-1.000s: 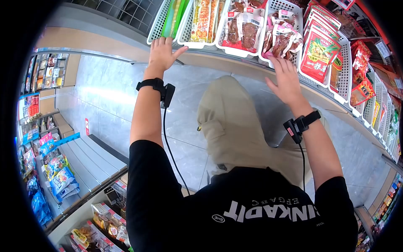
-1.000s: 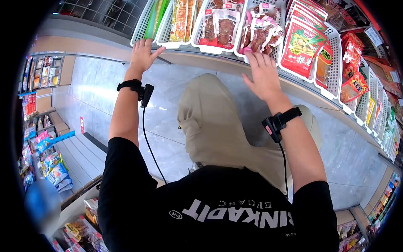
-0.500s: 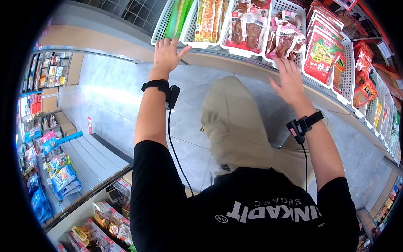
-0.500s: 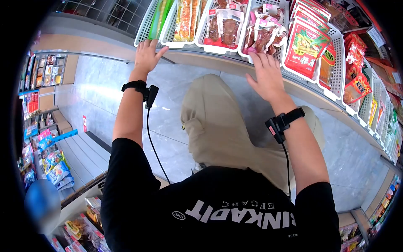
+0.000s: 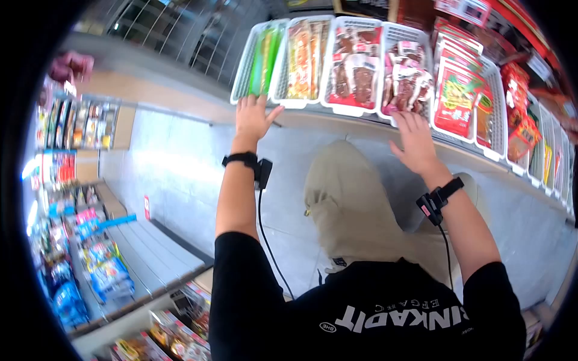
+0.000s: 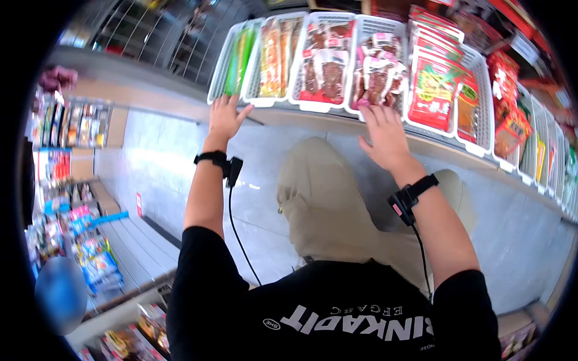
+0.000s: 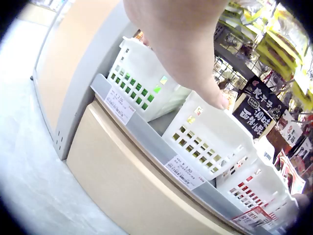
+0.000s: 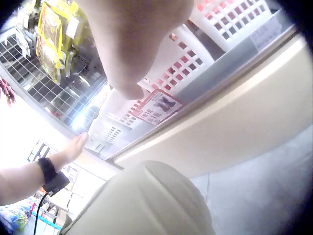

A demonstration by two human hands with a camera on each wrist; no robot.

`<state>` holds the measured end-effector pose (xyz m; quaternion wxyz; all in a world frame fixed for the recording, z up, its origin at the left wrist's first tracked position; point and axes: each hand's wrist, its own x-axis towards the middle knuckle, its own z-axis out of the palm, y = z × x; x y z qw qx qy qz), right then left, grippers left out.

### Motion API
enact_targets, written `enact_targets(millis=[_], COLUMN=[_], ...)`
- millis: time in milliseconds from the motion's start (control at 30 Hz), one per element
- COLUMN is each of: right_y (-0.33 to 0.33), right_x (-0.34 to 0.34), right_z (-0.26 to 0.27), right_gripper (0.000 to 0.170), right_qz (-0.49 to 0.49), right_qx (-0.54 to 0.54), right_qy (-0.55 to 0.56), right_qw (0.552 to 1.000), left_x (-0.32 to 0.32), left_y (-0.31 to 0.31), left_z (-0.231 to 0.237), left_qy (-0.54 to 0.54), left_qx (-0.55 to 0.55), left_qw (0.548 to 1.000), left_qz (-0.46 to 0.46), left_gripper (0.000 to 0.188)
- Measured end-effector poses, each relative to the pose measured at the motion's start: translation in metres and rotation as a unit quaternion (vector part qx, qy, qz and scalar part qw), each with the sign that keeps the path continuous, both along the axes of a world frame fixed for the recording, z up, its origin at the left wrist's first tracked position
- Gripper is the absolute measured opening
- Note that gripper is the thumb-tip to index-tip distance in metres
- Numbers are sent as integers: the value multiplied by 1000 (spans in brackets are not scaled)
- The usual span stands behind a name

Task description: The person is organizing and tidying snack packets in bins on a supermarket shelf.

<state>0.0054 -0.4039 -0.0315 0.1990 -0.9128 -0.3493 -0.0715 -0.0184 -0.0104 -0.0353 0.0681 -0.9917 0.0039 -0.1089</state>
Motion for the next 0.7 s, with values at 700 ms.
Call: enact_targets(millis=[700], right_y=[-40], right_x=[-4], right_z=[-5], right_gripper=[55], right_qz=[30], right_qx=[174], right_qy=[-83], right_qw=[981], left_x=[9], left_y=[-184], left_z=[24], left_qy=[-113], left_qx=[-214], left_qw=[958], left_qz=[-156], left_gripper=[42])
